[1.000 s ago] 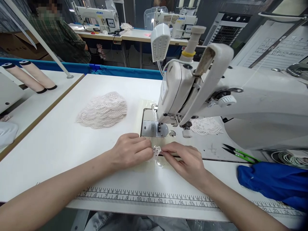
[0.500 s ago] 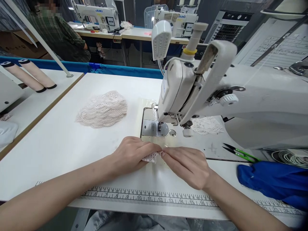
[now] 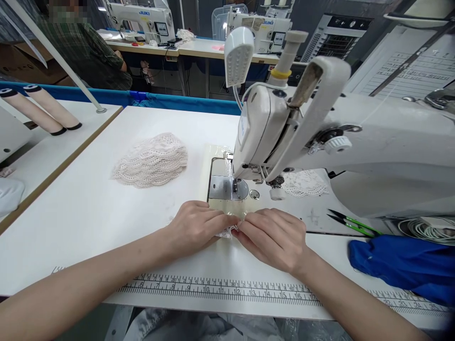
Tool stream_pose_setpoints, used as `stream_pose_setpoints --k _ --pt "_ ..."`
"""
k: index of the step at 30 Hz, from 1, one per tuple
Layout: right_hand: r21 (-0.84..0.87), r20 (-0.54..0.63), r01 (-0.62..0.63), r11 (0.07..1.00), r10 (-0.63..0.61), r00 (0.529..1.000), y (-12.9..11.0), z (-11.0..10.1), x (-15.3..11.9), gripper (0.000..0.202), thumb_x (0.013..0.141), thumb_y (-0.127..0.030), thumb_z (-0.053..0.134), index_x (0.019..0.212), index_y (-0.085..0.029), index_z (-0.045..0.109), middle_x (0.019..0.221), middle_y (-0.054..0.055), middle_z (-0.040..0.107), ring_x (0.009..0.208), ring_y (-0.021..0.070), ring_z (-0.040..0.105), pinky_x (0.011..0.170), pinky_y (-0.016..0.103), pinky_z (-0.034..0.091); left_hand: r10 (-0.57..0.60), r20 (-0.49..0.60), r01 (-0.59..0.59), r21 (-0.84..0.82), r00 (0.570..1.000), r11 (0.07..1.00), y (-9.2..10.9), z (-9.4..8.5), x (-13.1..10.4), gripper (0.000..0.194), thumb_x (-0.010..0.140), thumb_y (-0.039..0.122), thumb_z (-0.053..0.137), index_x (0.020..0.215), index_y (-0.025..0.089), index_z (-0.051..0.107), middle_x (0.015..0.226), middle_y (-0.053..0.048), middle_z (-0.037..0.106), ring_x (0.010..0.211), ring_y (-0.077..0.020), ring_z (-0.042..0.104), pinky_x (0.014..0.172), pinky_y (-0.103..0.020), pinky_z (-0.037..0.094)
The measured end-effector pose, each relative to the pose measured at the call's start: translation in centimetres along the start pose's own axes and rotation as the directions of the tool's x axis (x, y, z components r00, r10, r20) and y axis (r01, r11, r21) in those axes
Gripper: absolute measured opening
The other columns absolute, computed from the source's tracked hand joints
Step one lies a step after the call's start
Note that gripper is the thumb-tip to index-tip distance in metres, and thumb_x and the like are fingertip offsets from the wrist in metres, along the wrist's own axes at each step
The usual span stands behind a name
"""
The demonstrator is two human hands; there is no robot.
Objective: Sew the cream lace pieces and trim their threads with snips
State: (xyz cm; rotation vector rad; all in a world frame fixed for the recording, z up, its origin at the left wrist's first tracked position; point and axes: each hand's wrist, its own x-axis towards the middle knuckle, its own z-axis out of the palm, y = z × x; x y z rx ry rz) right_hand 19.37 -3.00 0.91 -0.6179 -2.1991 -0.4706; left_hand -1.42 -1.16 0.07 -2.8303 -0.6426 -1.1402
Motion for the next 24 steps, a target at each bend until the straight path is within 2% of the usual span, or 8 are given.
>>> stream_pose_setpoints --k 6,10,14,17,19,20,22,24 --pt "-0.021 -0.022 0.011 1.000 -0.012 1.000 -0.1 0.1 0.0 0.012 0.078 -0.009 0.073 0.082 -0.016 0.065 0.070 0.000 0.071 0.060 0.0108 0.062 0.054 0.024 0.047 -0.024 -0.021 0.024 -0.009 1.000 1.000 0.0 0.1 0.0 0.017 0.098 0.021 0.045 0.101 0.012 0.060 0.062 0.004 0.067 0.046 -0.0071 0.056 0.044 -0.024 0.035" --pt "0.000 -0.023 0.021 1.000 -0.021 1.000 0.0 0.2 -0.4 0.015 0.075 -0.004 0.073 0.084 -0.013 0.066 0.068 0.001 0.070 0.059 0.0114 0.060 0.054 0.025 0.047 -0.046 -0.026 0.046 -0.012 0.999 0.999 0.1 0.2 -0.2 0.015 0.094 0.017 0.050 0.100 0.013 0.063 0.062 0.004 0.069 0.045 -0.0070 0.057 0.043 -0.024 0.034" --pt "0.046 -0.038 0.047 0.998 -0.046 0.998 -0.1 -0.2 -0.9 0.014 0.078 -0.005 0.070 0.089 -0.012 0.067 0.072 0.003 0.070 0.062 0.0126 0.061 0.054 0.026 0.047 -0.192 0.054 0.197 -0.125 0.980 0.972 0.7 -0.6 0.2 0.014 0.089 0.014 0.055 0.095 0.018 0.067 0.065 0.005 0.073 0.048 -0.0078 0.061 0.048 -0.021 0.041" --pt "0.125 -0.006 -0.005 0.992 0.005 1.000 -0.3 -0.4 -0.8 0.009 0.080 -0.006 0.070 0.086 -0.012 0.066 0.070 0.003 0.070 0.061 0.0126 0.061 0.053 0.026 0.046 -0.396 0.311 0.476 -0.250 0.864 0.843 1.3 -1.4 0.8 0.011 0.087 0.019 0.062 0.087 0.022 0.072 0.063 0.005 0.072 0.049 -0.0089 0.061 0.048 -0.020 0.041" --pt "0.192 0.090 -0.138 0.972 0.123 0.988 -0.3 -0.2 -0.7 0.007 0.084 -0.008 0.067 0.082 -0.014 0.065 0.069 0.002 0.069 0.060 0.0117 0.062 0.054 0.025 0.046 -0.476 0.441 0.601 -0.204 0.761 0.773 1.4 -1.4 1.0 0.014 0.087 0.024 0.064 0.076 0.022 0.073 0.053 0.006 0.066 0.043 -0.0089 0.055 0.043 -0.021 0.034" --pt "0.219 0.148 -0.216 0.952 0.186 0.971 -0.3 0.0 -0.7 0.007 0.086 -0.010 0.064 0.082 -0.015 0.065 0.070 0.001 0.069 0.060 0.0113 0.062 0.054 0.024 0.046 -0.504 0.455 0.621 -0.150 0.734 0.769 1.2 -1.2 1.1 0.018 0.086 0.025 0.064 0.069 0.022 0.071 0.049 0.006 0.063 0.041 -0.0092 0.051 0.042 -0.022 0.030" --pt "0.252 0.242 -0.356 0.900 0.298 0.923 0.0 0.8 -0.7 0.011 0.090 -0.013 0.060 0.082 -0.017 0.066 0.071 0.000 0.069 0.061 0.0108 0.062 0.056 0.024 0.046 -0.549 0.423 0.620 -0.039 0.721 0.784 0.8 -0.5 0.9 0.018 0.084 0.024 0.065 0.067 0.022 0.069 0.045 0.006 0.057 0.039 -0.0104 0.047 0.042 -0.024 0.026" --pt "0.248 0.299 -0.479 0.842 0.404 0.865 0.5 1.5 -0.8 0.013 0.091 -0.015 0.058 0.083 -0.017 0.067 0.073 0.000 0.070 0.060 0.0102 0.061 0.056 0.023 0.044 -0.587 0.361 0.613 0.053 0.724 0.788 0.3 0.2 0.7 0.006 0.082 0.024 0.067 0.085 0.022 0.070 0.051 0.006 0.061 0.043 -0.0132 0.052 0.044 -0.025 0.030"
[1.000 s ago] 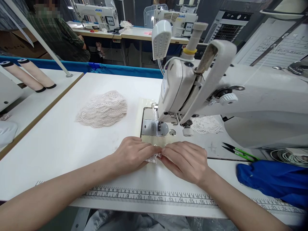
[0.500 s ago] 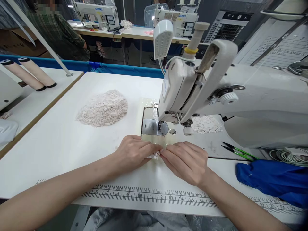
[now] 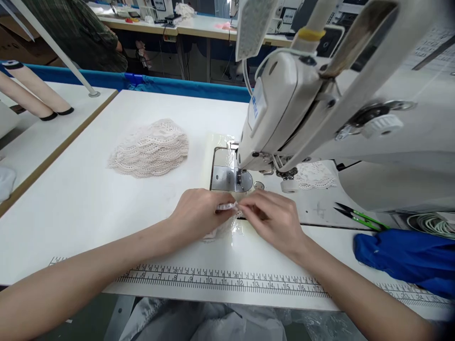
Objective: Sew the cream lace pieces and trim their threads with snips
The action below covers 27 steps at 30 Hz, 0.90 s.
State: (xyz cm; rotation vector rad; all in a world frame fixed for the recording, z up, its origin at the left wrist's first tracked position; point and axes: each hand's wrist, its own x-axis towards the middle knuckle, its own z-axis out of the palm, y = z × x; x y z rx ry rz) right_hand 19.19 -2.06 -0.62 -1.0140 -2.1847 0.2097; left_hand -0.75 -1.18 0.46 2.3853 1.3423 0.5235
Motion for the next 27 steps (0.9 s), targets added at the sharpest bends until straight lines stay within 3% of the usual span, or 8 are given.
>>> stream_pose_setpoints --k 3,6,11,15,18,21,24,27 --pt "-0.053 0.022 -0.166 0.985 0.168 0.986 0.7 0.6 0.4 0.015 0.091 -0.019 0.057 0.081 -0.019 0.068 0.061 -0.004 0.063 0.051 0.0091 0.053 0.056 0.024 0.040 0.079 -0.145 -0.061 0.128 0.986 0.990 -0.3 0.5 0.2 0.040 0.080 0.026 0.069 0.117 0.015 0.058 0.090 -0.005 0.073 0.078 -0.0224 0.067 0.064 -0.034 0.047" --pt "-0.124 0.040 -0.240 0.963 0.246 0.968 1.0 0.7 0.6 0.016 0.089 -0.020 0.058 0.076 -0.021 0.067 0.053 -0.007 0.054 0.048 0.0090 0.046 0.067 0.028 0.039 0.274 -0.242 -0.191 0.317 0.931 0.929 0.0 0.6 0.0 0.041 0.084 0.021 0.066 0.122 0.012 0.055 0.124 -0.014 0.065 0.117 -0.0303 0.057 0.093 -0.045 0.044" --pt "-0.047 0.077 -0.340 0.939 0.343 0.936 1.2 0.6 0.8 0.016 0.089 -0.021 0.059 0.074 -0.021 0.065 0.056 -0.008 0.051 0.051 0.0089 0.045 0.077 0.031 0.037 0.495 -0.164 -0.351 0.521 0.853 0.778 0.7 0.9 -1.0 0.021 0.091 0.012 0.058 0.110 0.015 0.066 0.114 -0.005 0.072 0.107 -0.0235 0.062 0.094 -0.042 0.040" --pt "0.001 0.084 -0.404 0.915 0.402 0.912 1.9 0.7 1.0 0.013 0.088 -0.022 0.062 0.077 -0.021 0.066 0.056 -0.007 0.051 0.054 0.0107 0.048 0.077 0.031 0.039 0.489 -0.072 -0.370 0.561 0.869 0.741 1.1 1.0 -1.4 0.027 0.096 0.024 0.055 0.118 0.011 0.065 0.123 -0.006 0.070 0.109 -0.0240 0.062 0.090 -0.042 0.041" --pt "-0.045 0.024 -0.340 0.939 0.341 0.940 2.1 0.5 0.8 0.011 0.089 -0.022 0.061 0.083 -0.020 0.070 0.060 -0.004 0.058 0.056 0.0120 0.050 0.071 0.030 0.038 0.477 -0.068 -0.367 0.547 0.876 0.752 1.1 0.9 -1.2 0.031 0.097 0.030 0.054 0.119 0.010 0.064 0.122 -0.007 0.070 0.111 -0.0241 0.062 0.088 -0.042 0.040" --pt "-0.182 -0.032 -0.142 0.973 0.138 0.990 1.8 0.1 0.2 0.020 0.091 -0.016 0.053 0.095 -0.021 0.072 0.071 -0.001 0.067 0.063 0.0128 0.055 0.068 0.030 0.036 0.471 -0.089 -0.354 0.543 0.878 0.762 1.0 0.9 -0.9 0.031 0.097 0.031 0.053 0.118 0.011 0.065 0.120 -0.006 0.072 0.111 -0.0240 0.062 0.088 -0.043 0.039" --pt "-0.325 0.015 0.046 0.945 -0.043 0.999 1.3 -0.3 -0.3 0.029 0.089 -0.009 0.048 0.100 -0.020 0.073 0.073 -0.001 0.068 0.066 0.0132 0.057 0.067 0.031 0.033 0.457 -0.092 -0.339 0.546 0.885 0.766 0.8 1.0 -0.6 0.033 0.098 0.032 0.051 0.119 0.011 0.064 0.121 -0.007 0.071 0.114 -0.0237 0.061 0.089 -0.043 0.038" --pt "-0.430 0.066 0.119 0.895 -0.100 0.993 1.0 -0.4 -0.6 0.029 0.088 -0.008 0.049 0.103 -0.018 0.073 0.071 0.000 0.067 0.065 0.0139 0.056 0.067 0.032 0.033 0.449 -0.090 -0.333 0.546 0.889 0.768 0.5 1.2 -0.5 0.034 0.099 0.033 0.049 0.121 0.011 0.063 0.123 -0.007 0.070 0.115 -0.0231 0.061 0.089 -0.043 0.038"
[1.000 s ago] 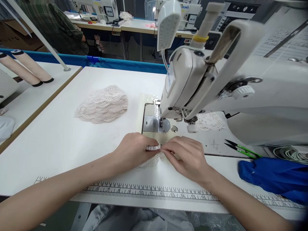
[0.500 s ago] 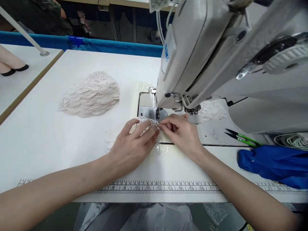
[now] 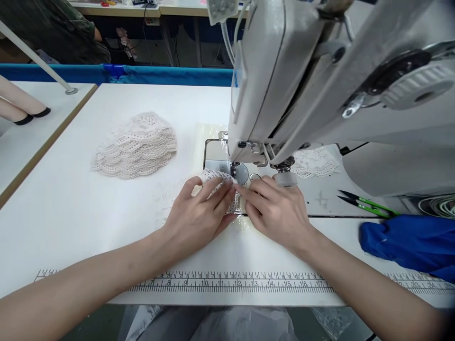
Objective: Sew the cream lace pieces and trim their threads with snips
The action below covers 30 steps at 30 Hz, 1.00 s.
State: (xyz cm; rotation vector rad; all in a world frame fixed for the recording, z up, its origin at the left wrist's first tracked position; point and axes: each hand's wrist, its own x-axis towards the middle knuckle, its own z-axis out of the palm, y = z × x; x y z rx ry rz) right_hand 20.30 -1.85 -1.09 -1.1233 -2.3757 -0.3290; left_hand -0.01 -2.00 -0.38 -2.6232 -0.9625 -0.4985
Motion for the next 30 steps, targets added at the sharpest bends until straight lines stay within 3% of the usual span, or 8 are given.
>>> stream_pose_setpoints --k 4,14,20,30 --pt "-0.092 0.026 0.035 0.995 -0.033 0.999 -0.12 0.04 0.13 0.031 0.089 -0.007 0.049 0.108 -0.015 0.071 0.071 0.000 0.068 0.067 0.0153 0.056 0.067 0.034 0.033 -0.018 0.005 0.018 -0.008 1.000 1.000 -0.25 0.34 0.04 0.034 0.099 0.033 0.049 0.122 0.012 0.062 0.124 -0.008 0.069 0.118 -0.0236 0.060 0.091 -0.044 0.037" --pt "-0.132 0.092 -0.004 0.991 0.017 0.996 -0.06 0.32 0.39 0.033 0.089 -0.010 0.048 0.113 -0.014 0.070 0.073 0.003 0.070 0.074 0.0187 0.060 0.070 0.035 0.035 -0.050 -0.018 0.048 -0.072 0.999 0.996 -0.73 0.61 0.55 0.032 0.099 0.030 0.048 0.119 0.013 0.064 0.119 -0.011 0.071 0.116 -0.0262 0.062 0.093 -0.046 0.036" --pt "-0.152 0.077 0.010 0.988 0.002 0.997 -0.09 0.14 0.49 0.030 0.089 -0.010 0.049 0.111 -0.014 0.070 0.084 0.004 0.072 0.074 0.0179 0.060 0.069 0.035 0.035 -0.064 -0.037 0.060 -0.112 0.997 0.992 -0.80 0.63 0.62 0.031 0.096 0.030 0.054 0.119 0.013 0.066 0.118 -0.012 0.072 0.114 -0.0278 0.063 0.093 -0.046 0.039" --pt "-0.210 0.066 0.049 0.976 -0.036 0.997 -0.17 -0.09 0.51 0.026 0.090 -0.009 0.050 0.106 -0.012 0.070 0.089 0.004 0.073 0.073 0.0168 0.059 0.071 0.035 0.034 -0.049 -0.007 0.048 -0.070 0.999 0.996 -0.88 0.73 0.55 0.033 0.099 0.032 0.047 0.121 0.013 0.063 0.122 -0.010 0.070 0.115 -0.0249 0.062 0.094 -0.046 0.036"
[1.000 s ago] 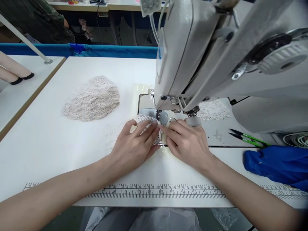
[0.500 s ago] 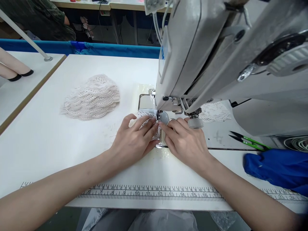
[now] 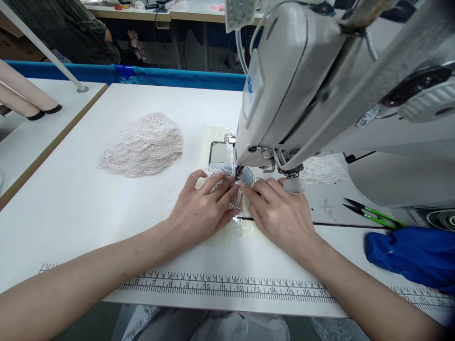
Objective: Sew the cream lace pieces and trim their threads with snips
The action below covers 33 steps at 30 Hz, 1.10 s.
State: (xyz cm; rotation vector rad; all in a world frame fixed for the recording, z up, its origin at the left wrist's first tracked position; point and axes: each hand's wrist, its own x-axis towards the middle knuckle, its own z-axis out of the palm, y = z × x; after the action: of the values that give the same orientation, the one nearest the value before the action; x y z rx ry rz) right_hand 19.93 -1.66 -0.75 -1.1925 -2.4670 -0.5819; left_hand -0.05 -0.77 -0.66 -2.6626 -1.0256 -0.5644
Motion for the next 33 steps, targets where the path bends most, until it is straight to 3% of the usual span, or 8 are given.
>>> stream_pose_setpoints --k 13,17,20,23,27,31,33 --pt "-0.049 0.010 -0.019 0.999 0.019 1.000 0.1 0.3 0.1 0.027 0.091 -0.010 0.048 0.105 -0.013 0.071 0.090 0.005 0.073 0.076 0.0179 0.061 0.071 0.035 0.034 -0.027 -0.004 0.027 -0.037 1.000 0.999 -0.6 0.4 0.3 0.032 0.099 0.034 0.048 0.120 0.015 0.065 0.123 -0.009 0.069 0.114 -0.0247 0.062 0.095 -0.046 0.036" --pt "-0.026 -0.014 -0.021 0.999 0.021 1.000 0.2 0.3 0.2 0.024 0.091 -0.010 0.051 0.105 -0.012 0.070 0.089 0.004 0.073 0.074 0.0165 0.062 0.071 0.034 0.033 0.020 -0.035 -0.021 -0.042 0.999 0.999 -0.7 0.2 0.0 0.030 0.097 0.030 0.051 0.118 0.012 0.064 0.121 -0.011 0.070 0.114 -0.0244 0.062 0.095 -0.044 0.041" --pt "0.048 -0.053 -0.006 0.999 0.009 0.999 0.3 0.1 0.2 0.022 0.091 -0.009 0.052 0.103 -0.013 0.070 0.094 0.003 0.073 0.074 0.0147 0.061 0.069 0.033 0.034 0.067 -0.051 -0.071 -0.094 0.996 0.993 -0.6 -0.5 -0.2 0.026 0.094 0.028 0.055 0.111 0.011 0.064 0.112 -0.011 0.072 0.107 -0.0242 0.064 0.085 -0.038 0.049" --pt "0.134 -0.068 0.051 0.990 -0.042 0.997 0.4 0.0 0.2 0.022 0.090 -0.007 0.053 0.103 -0.014 0.069 0.104 0.004 0.073 0.077 0.0138 0.061 0.067 0.031 0.034 0.015 0.072 -0.005 -0.138 0.997 0.990 -0.3 -1.3 -0.3 0.019 0.086 0.022 0.057 0.100 0.011 0.064 0.099 -0.011 0.070 0.092 -0.0255 0.063 0.070 -0.036 0.051" --pt "0.235 -0.078 0.062 0.970 -0.045 0.996 0.4 0.2 0.1 0.017 0.089 -0.009 0.056 0.097 -0.015 0.070 0.102 0.002 0.073 0.080 0.0139 0.062 0.066 0.030 0.036 -0.054 0.201 0.075 -0.098 0.978 0.992 -0.3 -1.8 -0.1 0.018 0.075 0.007 0.054 0.089 0.013 0.062 0.089 -0.009 0.063 0.084 -0.0250 0.058 0.058 -0.032 0.047" --pt "0.331 -0.055 0.011 0.944 0.008 0.998 0.5 0.6 0.1 0.015 0.090 -0.020 0.060 0.101 -0.015 0.070 0.101 0.003 0.073 0.080 0.0154 0.063 0.067 0.030 0.038 -0.054 0.145 0.060 -0.038 0.988 0.997 -0.9 -1.2 0.5 0.021 0.082 -0.001 0.045 0.082 0.014 0.058 0.078 -0.005 0.060 0.072 -0.0203 0.053 0.058 -0.031 0.043" --pt "0.351 -0.043 -0.018 0.936 0.035 0.998 0.5 0.7 0.2 0.015 0.092 -0.023 0.060 0.099 -0.016 0.071 0.098 0.004 0.073 0.080 0.0157 0.064 0.067 0.030 0.039 -0.086 0.095 0.095 -0.093 0.992 0.991 -1.2 -0.8 0.9 0.023 0.086 0.000 0.040 0.080 0.015 0.057 0.074 -0.003 0.059 0.067 -0.0181 0.050 0.057 -0.030 0.041"
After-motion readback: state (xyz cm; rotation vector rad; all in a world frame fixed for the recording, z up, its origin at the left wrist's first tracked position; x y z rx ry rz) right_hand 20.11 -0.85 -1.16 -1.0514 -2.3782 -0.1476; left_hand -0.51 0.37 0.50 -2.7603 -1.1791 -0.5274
